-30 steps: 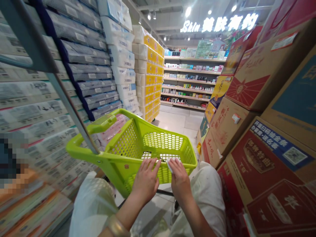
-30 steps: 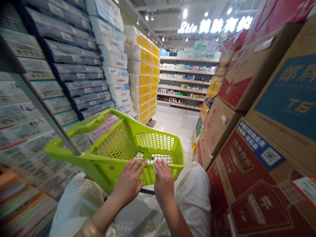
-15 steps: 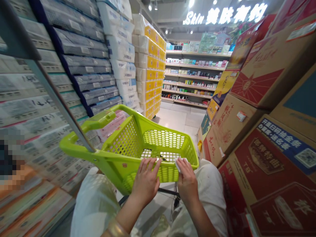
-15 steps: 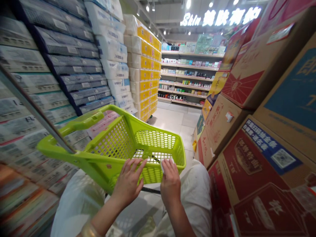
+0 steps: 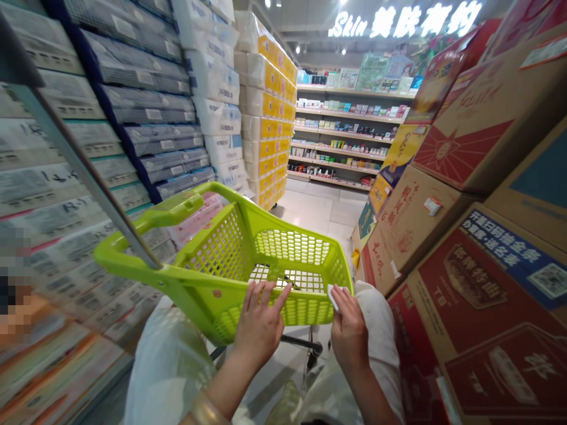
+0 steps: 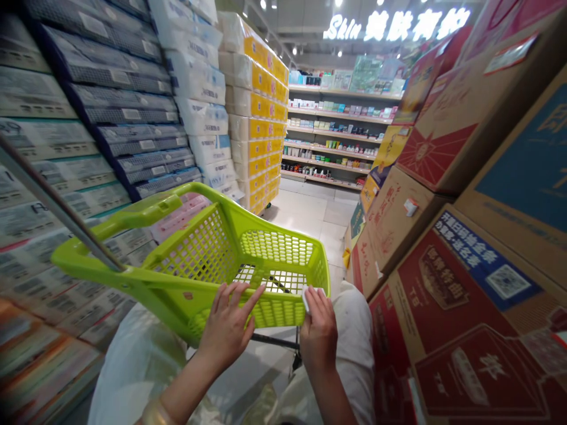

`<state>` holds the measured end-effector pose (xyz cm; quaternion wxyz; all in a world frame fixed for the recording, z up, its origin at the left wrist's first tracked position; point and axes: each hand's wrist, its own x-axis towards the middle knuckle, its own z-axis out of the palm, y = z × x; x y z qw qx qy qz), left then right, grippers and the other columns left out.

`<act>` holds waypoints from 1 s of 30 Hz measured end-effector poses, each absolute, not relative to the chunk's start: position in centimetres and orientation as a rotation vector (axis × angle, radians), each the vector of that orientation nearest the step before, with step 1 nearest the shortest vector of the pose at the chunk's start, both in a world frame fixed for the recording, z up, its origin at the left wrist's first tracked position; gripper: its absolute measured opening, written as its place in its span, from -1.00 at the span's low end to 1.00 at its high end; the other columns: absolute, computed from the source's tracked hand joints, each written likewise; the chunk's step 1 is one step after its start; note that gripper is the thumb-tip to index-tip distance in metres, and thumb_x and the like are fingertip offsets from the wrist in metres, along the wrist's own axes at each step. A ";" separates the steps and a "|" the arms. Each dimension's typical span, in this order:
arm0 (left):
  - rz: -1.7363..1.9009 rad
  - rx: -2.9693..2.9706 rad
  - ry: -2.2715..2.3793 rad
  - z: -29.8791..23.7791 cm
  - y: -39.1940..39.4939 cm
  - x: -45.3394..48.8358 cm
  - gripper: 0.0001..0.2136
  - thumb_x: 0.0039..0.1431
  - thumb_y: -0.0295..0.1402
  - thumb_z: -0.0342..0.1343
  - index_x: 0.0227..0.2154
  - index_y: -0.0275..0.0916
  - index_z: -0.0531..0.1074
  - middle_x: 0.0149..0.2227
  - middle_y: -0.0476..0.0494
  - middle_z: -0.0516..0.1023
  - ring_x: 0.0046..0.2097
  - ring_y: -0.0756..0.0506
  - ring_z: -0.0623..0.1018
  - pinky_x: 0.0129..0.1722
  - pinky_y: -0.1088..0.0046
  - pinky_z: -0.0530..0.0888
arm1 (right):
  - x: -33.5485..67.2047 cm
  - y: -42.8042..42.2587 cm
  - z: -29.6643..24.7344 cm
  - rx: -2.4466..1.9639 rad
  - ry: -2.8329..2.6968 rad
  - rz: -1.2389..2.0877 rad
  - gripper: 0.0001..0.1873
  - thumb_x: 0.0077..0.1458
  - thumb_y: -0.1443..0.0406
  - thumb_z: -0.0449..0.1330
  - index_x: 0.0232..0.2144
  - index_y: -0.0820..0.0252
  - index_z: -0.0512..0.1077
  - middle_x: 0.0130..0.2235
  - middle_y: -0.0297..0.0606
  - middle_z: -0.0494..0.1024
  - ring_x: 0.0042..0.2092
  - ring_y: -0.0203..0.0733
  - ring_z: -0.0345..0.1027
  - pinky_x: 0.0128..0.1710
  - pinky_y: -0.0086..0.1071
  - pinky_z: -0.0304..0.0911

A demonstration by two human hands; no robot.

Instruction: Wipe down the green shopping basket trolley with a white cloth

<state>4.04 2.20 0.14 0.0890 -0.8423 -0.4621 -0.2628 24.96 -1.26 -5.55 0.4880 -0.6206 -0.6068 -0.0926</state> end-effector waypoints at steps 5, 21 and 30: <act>-0.770 -2.495 -1.381 0.0 2.0 4.2 -0.43 0.08 -0.48 0.11 0.20 -0.06 0.31 0.07 -0.23 0.37 0.18 -0.30 0.27 0.28 -0.04 0.16 | 21.2 -0.4 -4.3 -1.366 -1.689 -0.136 -0.43 0.15 0.50 -0.05 0.16 0.08 0.37 0.15 -0.20 0.47 0.26 -0.06 0.23 0.25 0.05 0.17; -0.834 -2.471 -1.435 0.1 1.5 4.1 -0.49 0.09 -0.46 0.11 0.15 -0.09 0.36 0.04 -0.24 0.40 0.18 -0.30 0.29 0.30 -0.05 0.14 | 23.1 -2.0 -5.1 -1.417 -1.582 -0.136 -0.44 0.16 0.50 -0.04 0.16 0.11 0.37 0.15 -0.19 0.48 0.27 -0.04 0.22 0.24 0.08 0.18; -0.830 -2.497 -1.399 -0.2 1.5 3.3 -0.48 0.09 -0.49 0.08 0.16 -0.07 0.35 0.06 -0.22 0.41 0.19 -0.28 0.29 0.31 -0.01 0.13 | 23.8 -3.0 -4.9 -1.326 -1.693 -0.111 -0.43 0.19 0.52 -0.06 0.18 0.05 0.34 0.15 -0.22 0.47 0.27 -0.07 0.23 0.22 0.03 0.24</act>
